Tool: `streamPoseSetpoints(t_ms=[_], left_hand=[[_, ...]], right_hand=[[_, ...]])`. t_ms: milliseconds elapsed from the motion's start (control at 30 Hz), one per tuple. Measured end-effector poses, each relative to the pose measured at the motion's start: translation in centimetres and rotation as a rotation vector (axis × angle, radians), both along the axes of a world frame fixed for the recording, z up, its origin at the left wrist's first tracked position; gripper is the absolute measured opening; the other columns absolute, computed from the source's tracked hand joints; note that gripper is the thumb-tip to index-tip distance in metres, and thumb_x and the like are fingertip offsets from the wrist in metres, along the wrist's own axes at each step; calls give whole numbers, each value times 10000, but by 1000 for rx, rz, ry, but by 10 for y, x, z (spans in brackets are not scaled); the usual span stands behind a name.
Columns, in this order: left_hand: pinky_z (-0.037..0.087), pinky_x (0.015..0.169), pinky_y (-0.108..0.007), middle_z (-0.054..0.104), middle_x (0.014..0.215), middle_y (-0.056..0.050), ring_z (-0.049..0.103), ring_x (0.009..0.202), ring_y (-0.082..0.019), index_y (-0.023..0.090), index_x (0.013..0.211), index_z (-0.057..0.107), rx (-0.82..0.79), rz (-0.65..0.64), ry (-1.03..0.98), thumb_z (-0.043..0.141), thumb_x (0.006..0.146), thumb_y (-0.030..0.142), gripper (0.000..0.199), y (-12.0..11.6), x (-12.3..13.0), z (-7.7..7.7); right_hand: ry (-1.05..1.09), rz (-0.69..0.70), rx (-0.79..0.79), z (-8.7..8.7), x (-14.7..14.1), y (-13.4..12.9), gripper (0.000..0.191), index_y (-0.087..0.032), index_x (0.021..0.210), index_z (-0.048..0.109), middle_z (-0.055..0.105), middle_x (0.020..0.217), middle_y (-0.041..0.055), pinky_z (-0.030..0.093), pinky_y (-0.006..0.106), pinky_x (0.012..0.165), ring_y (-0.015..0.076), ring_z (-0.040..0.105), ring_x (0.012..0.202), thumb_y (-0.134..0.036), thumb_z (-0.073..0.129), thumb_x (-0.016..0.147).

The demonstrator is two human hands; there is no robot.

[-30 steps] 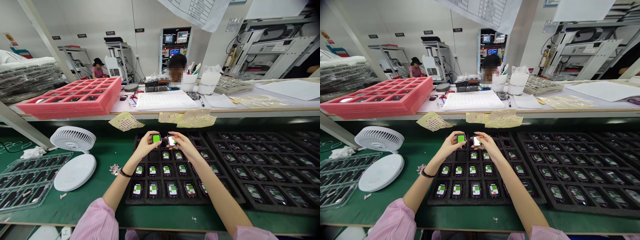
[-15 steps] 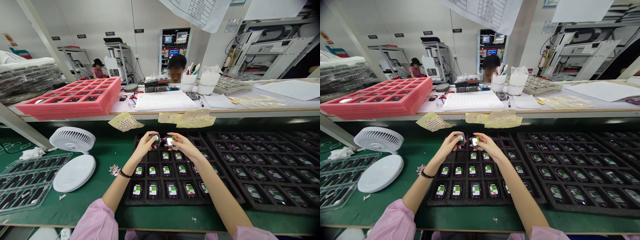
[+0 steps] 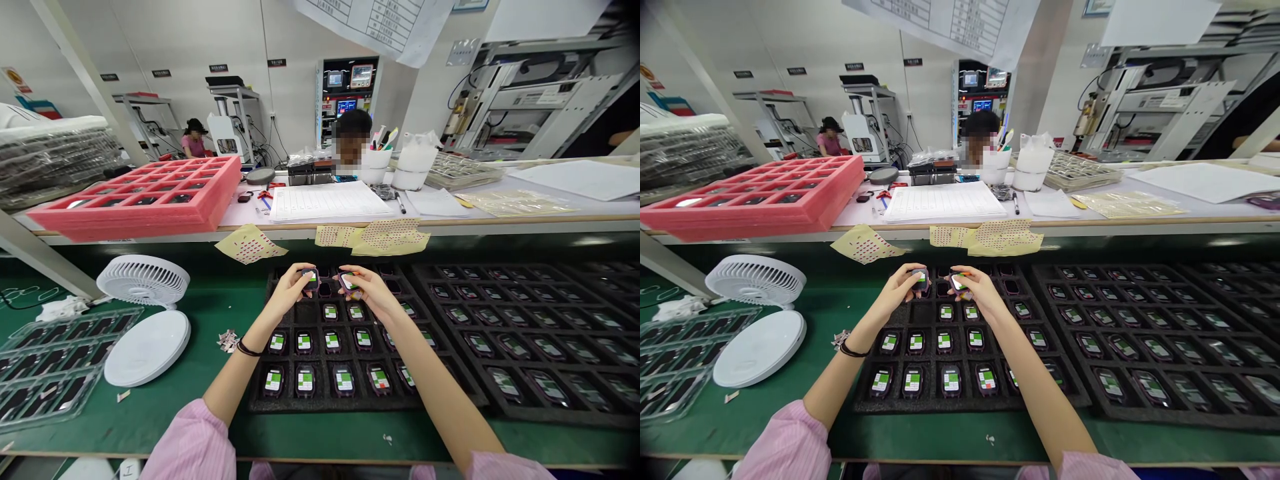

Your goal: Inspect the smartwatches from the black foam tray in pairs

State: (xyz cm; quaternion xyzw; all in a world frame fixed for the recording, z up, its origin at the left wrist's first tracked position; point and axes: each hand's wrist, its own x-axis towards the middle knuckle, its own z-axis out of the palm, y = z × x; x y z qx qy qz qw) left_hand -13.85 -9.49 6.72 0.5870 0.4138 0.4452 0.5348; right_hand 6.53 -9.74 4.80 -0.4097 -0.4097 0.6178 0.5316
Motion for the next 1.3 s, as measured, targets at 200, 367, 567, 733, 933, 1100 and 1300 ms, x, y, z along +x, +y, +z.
streamPoseSetpoints(t_ms=[200,367,567,733,933,1100,1300], left_hand=[[285,400,-172,612,727,-9,542,528,-82,153,1056,567,-6,-6,-1,634,787,426,389,0,1,0],[287,406,-173,611,744,-9,545,533,-79,153,1064,564,-9,-11,9,619,798,417,379,-2,1,0],[301,405,-166,597,749,-3,540,545,-78,159,1084,553,-13,-2,2,639,786,413,401,0,1,-1],[326,412,-171,614,806,-23,554,573,-89,164,1096,544,-1,-1,-15,683,760,422,446,3,-1,-5],[504,724,-246,641,1032,-69,630,865,-151,171,1179,486,87,-72,-6,774,664,226,593,2,-4,-8],[492,785,-284,625,1151,-108,613,1008,-207,177,1203,502,293,-138,148,723,747,240,511,-9,3,-7],[466,902,-379,586,1182,-103,537,1098,-249,210,1166,574,621,-71,413,743,751,250,449,-10,7,-13]], right_hand=[[16,-91,-47,-3,2,3,250,-179,793,660,739,766,45,444,205,380,116,614,465,-290,791,612],[13,-31,-75,1,2,1,309,-184,855,670,746,839,50,488,207,442,131,663,550,-240,818,589],[52,78,-23,3,0,-2,437,-211,945,679,736,927,40,550,253,580,177,713,692,-166,839,540],[32,141,8,0,1,-2,522,-232,1038,672,722,1006,46,560,290,683,207,721,808,-138,834,551],[63,73,-17,-2,-1,0,366,-217,985,688,734,980,66,559,298,620,200,711,715,-314,792,648],[32,13,-14,-2,-15,-7,284,-238,960,703,728,911,36,542,269,588,186,685,744,-396,715,724],[-48,-3,28,-2,-28,-18,324,-253,1033,690,703,1047,26,514,239,713,181,652,931,-422,678,757]])
